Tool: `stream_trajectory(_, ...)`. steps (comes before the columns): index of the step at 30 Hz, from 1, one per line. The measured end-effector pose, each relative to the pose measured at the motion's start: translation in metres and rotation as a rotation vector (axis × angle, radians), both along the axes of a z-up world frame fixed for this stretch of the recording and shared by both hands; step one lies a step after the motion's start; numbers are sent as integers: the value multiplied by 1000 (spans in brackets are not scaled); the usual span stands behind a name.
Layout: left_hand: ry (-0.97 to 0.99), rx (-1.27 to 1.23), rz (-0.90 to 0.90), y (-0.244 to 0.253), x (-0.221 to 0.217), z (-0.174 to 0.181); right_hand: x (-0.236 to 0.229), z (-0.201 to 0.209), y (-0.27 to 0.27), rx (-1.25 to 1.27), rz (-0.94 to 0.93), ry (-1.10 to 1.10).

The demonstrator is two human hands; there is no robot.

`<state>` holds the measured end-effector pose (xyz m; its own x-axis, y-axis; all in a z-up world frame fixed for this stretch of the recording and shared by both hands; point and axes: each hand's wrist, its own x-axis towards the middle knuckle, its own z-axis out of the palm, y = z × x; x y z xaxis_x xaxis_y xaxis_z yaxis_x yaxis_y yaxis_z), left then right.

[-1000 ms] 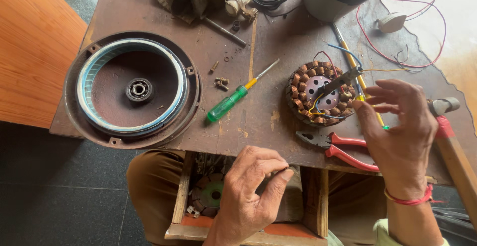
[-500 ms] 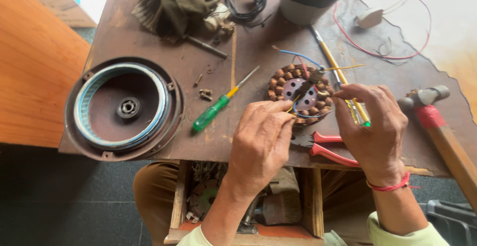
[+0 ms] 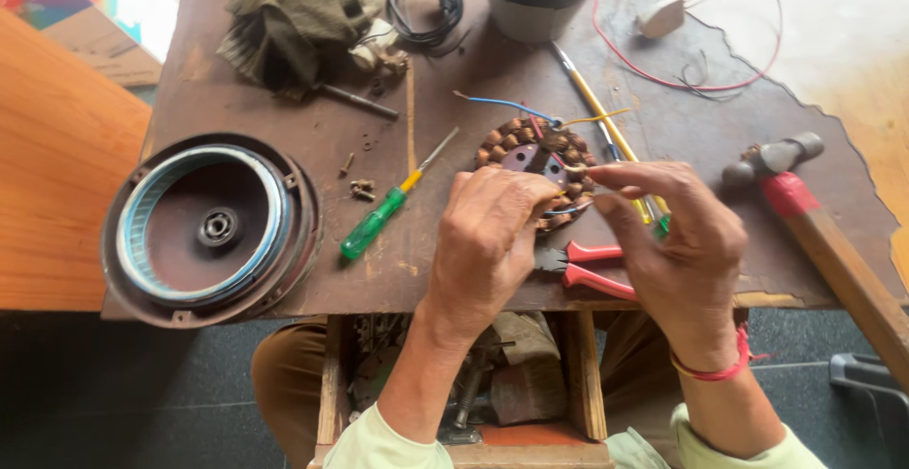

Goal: The person wires a fan stator by hand and using pliers, twisting wires together and adjusting the copper windings on a wooden workbench.

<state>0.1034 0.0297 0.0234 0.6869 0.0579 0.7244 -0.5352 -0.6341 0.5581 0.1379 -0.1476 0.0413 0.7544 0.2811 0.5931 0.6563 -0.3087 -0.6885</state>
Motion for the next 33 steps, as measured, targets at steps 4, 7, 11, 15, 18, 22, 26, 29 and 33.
stream_trajectory(4,-3,-9,-40,-1,-1,0,3,7,7,-100,23,-96)
stream_trajectory(7,-1,-8,-54,1,0,-1,7,7,9,-99,54,-92)
stream_trajectory(11,8,-11,-83,1,0,-4,12,7,10,-201,28,-141)
stream_trajectory(15,-6,-35,-84,-2,0,-4,11,12,13,-290,14,-261)
stream_trajectory(18,-8,-41,-79,-3,-1,-5,10,14,17,-352,-23,-291)
stream_trajectory(22,-6,-34,-64,-1,-1,-6,8,12,20,-409,-113,-308)
stream_trajectory(26,2,-33,-54,-3,0,-8,9,5,15,-290,-107,-223)
stream_trajectory(29,16,-33,-53,-3,-1,-9,5,-1,7,-56,-138,-17)
stream_trajectory(33,21,-38,-51,-3,1,-8,-1,-10,0,38,-226,75)
